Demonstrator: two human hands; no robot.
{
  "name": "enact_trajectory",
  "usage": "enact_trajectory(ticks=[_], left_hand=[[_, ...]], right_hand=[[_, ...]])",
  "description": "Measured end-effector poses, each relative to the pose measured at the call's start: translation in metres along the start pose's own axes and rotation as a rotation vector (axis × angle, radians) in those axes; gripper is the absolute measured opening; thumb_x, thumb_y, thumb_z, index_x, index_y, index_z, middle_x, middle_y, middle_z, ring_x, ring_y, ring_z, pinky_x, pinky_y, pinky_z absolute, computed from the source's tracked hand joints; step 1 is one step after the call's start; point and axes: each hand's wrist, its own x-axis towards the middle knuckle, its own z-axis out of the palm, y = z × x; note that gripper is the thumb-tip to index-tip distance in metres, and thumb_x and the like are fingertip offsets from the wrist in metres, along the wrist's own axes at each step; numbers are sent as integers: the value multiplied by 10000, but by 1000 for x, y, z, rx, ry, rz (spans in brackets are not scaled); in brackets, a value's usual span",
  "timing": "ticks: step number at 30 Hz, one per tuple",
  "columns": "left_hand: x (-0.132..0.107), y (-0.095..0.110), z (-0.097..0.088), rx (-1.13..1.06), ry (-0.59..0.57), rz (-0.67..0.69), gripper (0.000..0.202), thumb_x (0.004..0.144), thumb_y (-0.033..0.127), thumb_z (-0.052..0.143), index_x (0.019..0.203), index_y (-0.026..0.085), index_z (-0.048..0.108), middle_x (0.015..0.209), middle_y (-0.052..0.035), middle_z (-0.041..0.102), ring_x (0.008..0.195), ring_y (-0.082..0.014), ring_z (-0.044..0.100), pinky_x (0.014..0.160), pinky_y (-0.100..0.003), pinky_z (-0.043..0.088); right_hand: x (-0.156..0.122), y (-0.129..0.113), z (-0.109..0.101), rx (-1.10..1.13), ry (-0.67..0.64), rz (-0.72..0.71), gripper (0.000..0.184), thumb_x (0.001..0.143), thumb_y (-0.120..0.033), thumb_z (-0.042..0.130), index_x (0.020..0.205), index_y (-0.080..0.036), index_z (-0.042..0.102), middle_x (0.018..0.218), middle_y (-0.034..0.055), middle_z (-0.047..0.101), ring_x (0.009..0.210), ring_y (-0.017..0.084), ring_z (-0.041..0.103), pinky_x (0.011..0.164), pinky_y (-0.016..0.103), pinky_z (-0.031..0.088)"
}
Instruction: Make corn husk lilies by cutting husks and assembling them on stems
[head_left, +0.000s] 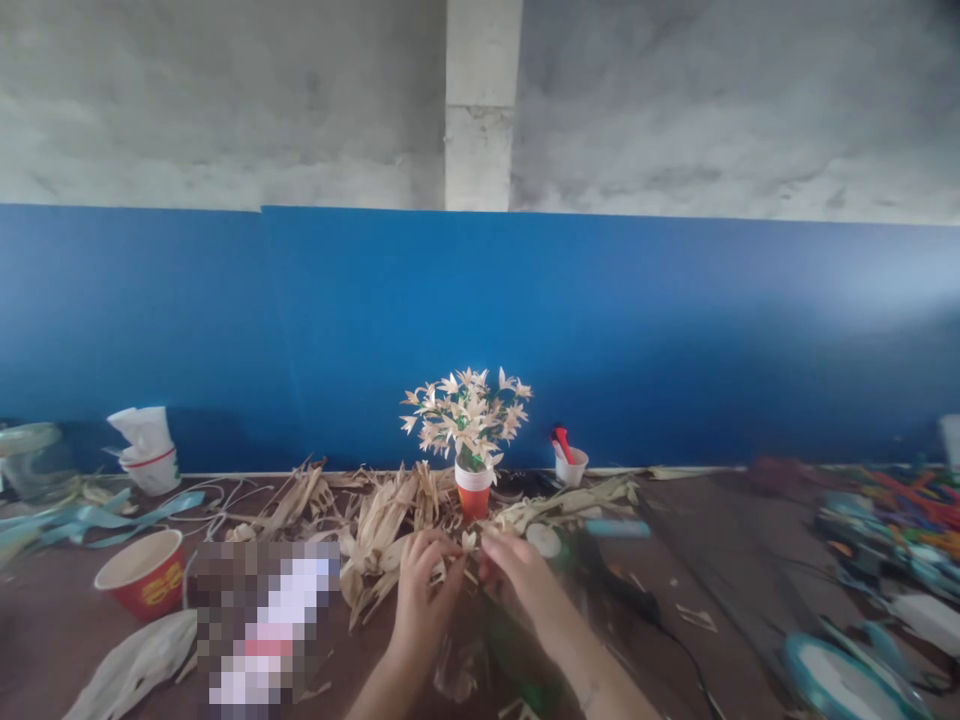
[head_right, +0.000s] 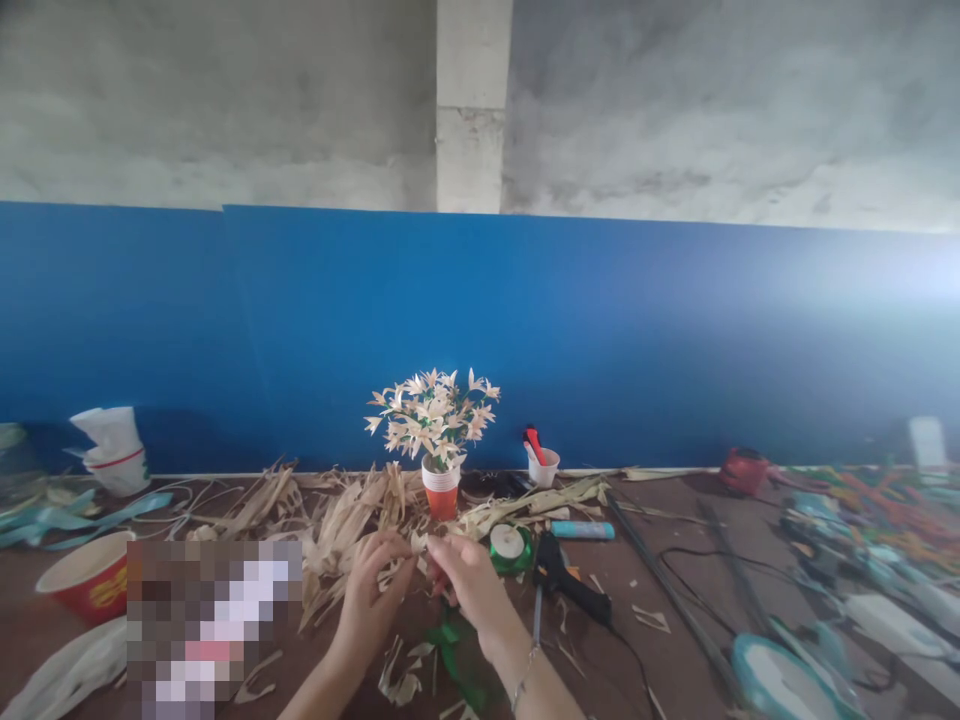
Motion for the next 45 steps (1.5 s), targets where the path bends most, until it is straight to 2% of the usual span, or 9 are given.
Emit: enact_trajectory(ticks=[2, 5, 10, 14, 19, 24, 31, 36, 45], left_hand=[[-2, 2, -1, 108, 13, 71, 101, 810, 193, 553, 753, 204, 635, 846, -52, 609, 866, -225, 548, 781, -356, 434], [-4, 3, -1, 193, 15, 127, 110, 808, 170, 549, 750, 201, 637, 832, -53, 608, 838, -221, 551, 749, -351, 443], [-3, 1, 1, 181, 72, 117, 116, 803, 170, 558, 722, 201, 634, 823, -48, 605, 828, -217, 550, 741, -348, 447], [-2, 1, 2, 101, 91, 80, 117, 787, 156, 547, 712, 204, 624, 831, -48, 611, 842, -221, 559, 749, -348, 457], [-2, -4, 2, 42, 59, 22, 105, 790, 172, 548, 725, 206, 623, 856, -52, 620, 859, -225, 565, 762, -351, 458], [-3, -5, 2, 80, 47, 39, 91, 801, 191, 566, 744, 207, 634, 864, -53, 617, 873, -230, 547, 789, -364, 431], [-2, 0, 3, -41, -37, -38, 72, 777, 215, 613, 716, 202, 649, 828, -45, 612, 850, -222, 553, 779, -343, 426], [2, -4, 5, -224, -107, -144, 44, 718, 235, 669, 707, 192, 672, 802, -45, 619, 825, -220, 576, 764, -334, 436], [1, -4, 2, -177, -156, -93, 36, 713, 198, 674, 678, 205, 676, 828, -42, 619, 854, -215, 559, 804, -344, 408]], right_hand=[[-1, -1, 3, 51, -13, 68, 373, 812, -497, 486, 690, -163, 597, 603, 16, 596, 522, 133, 534, 490, 245, 352], [-3, -3, 7, 79, -13, 79, 283, 763, -412, 551, 627, -165, 580, 571, 3, 585, 508, 124, 522, 471, 235, 312], [-3, -1, 13, 143, -25, 117, 103, 688, -251, 555, 630, -166, 557, 559, -21, 581, 499, 105, 507, 485, 223, 304], [-3, 6, 17, 181, -46, 142, 71, 667, -220, 558, 618, -175, 531, 538, -36, 582, 494, 98, 498, 512, 222, 319], [-3, 4, 15, 129, -34, 167, 134, 701, -297, 597, 663, -176, 553, 558, -28, 596, 494, 110, 511, 514, 232, 322], [-6, -9, 7, 97, 7, 99, 272, 766, -430, 566, 682, -171, 561, 595, -24, 578, 524, 115, 520, 524, 240, 325], [-2, -8, 3, 32, 3, 144, 105, 672, -242, 569, 600, -166, 555, 527, -36, 550, 481, 92, 477, 490, 220, 296], [1, -11, -3, -31, -40, 155, 150, 674, -269, 591, 573, -176, 531, 452, -62, 487, 421, 76, 415, 456, 210, 290], [2, -15, -5, -216, -33, 146, 168, 691, -244, 609, 560, -175, 530, 415, -64, 456, 427, 85, 414, 456, 212, 281]])
